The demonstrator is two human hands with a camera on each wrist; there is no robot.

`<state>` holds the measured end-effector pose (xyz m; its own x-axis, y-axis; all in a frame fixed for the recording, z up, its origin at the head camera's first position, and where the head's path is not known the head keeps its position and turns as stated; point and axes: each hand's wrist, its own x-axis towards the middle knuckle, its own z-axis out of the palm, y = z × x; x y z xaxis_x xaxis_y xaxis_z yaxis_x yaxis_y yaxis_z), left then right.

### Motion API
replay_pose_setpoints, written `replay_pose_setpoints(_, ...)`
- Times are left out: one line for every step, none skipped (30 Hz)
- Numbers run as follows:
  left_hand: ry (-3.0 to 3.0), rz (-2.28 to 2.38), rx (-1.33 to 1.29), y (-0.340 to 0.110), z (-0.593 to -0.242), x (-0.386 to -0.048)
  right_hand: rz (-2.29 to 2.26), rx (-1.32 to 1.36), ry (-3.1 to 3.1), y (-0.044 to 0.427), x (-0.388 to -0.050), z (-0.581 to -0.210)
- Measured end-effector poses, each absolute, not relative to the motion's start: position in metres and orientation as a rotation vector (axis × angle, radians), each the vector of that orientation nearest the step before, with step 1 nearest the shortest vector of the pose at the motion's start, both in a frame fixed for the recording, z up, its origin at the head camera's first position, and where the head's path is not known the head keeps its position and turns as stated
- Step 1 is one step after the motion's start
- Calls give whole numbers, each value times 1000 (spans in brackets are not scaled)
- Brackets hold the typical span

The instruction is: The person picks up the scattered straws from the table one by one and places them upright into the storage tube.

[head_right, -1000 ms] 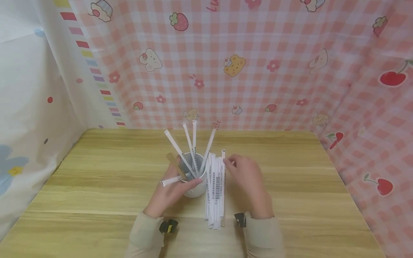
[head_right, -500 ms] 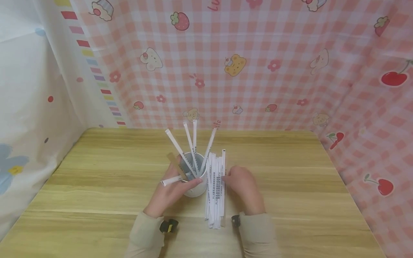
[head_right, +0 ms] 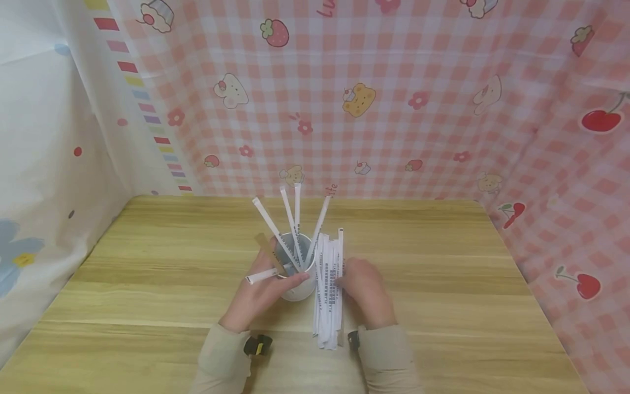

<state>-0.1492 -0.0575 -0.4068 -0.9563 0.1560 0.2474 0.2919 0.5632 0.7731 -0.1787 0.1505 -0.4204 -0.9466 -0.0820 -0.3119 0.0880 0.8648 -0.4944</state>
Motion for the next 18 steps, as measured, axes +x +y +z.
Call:
replay_pose_setpoints(-2642,-1352,-384,-57,-407,-149,-737,4,2712,151,-179,-421)
replay_pose_setpoints(-2641,-1353,-386,-57,-407,-149,-732,1,2711,151,-179,-422)
replay_pose_setpoints(-2639,-1351,-388,-57,-407,-149,-721,-4,2715,152,-179,-422)
replay_pose_setpoints(-2636,-1351,-391,-57,-407,-149,-710,-11,2718,152,-180,-423)
replay_pose_setpoints(-2632,-1353,-394,-57,-407,-150,-695,-17,2724,152,-180,-423)
replay_pose_setpoints(-2630,-1353,-395,-57,-406,-150,-688,-18,2723,152,-180,-423)
replay_pose_setpoints(-2627,-1356,-398,-57,-407,-150,-688,-13,2716,152,-180,-423)
replay_pose_setpoints(-2625,-1355,-403,-57,-406,-150,-676,-17,2719,152,-180,-424)
replay_pose_setpoints(-2623,-1354,-409,-58,-406,-151,-661,-21,2724,152,-180,-424)
replay_pose_setpoints(-2620,-1356,-413,-58,-406,-151,-655,-21,2724,152,-180,-424)
replay_pose_setpoints(-2619,-1357,-416,-58,-406,-151,-656,-15,2721,152,-180,-424)
replay_pose_setpoints(-2621,-1356,-414,-58,-406,-151,-663,-7,2718,151,-179,-425)
replay_pose_setpoints(-2621,-1354,-412,-58,-407,-150,-663,-3,2718,151,-179,-425)
replay_pose_setpoints(-2623,-1352,-405,-57,-407,-150,-665,3,2718,151,-179,-426)
replay_pose_setpoints(-2627,-1350,-395,-57,-407,-150,-669,10,2718,151,-179,-426)
replay_pose_setpoints(-2630,-1348,-386,-57,-407,-150,-677,19,2715,151,-178,-426)
replay_pose_setpoints(-2637,-1345,-377,-56,-407,-150,-684,28,2713,151,-178,-427)
replay_pose_setpoints(-2642,-1344,-369,-56,-407,-149,-685,35,2710,151,-178,-427)
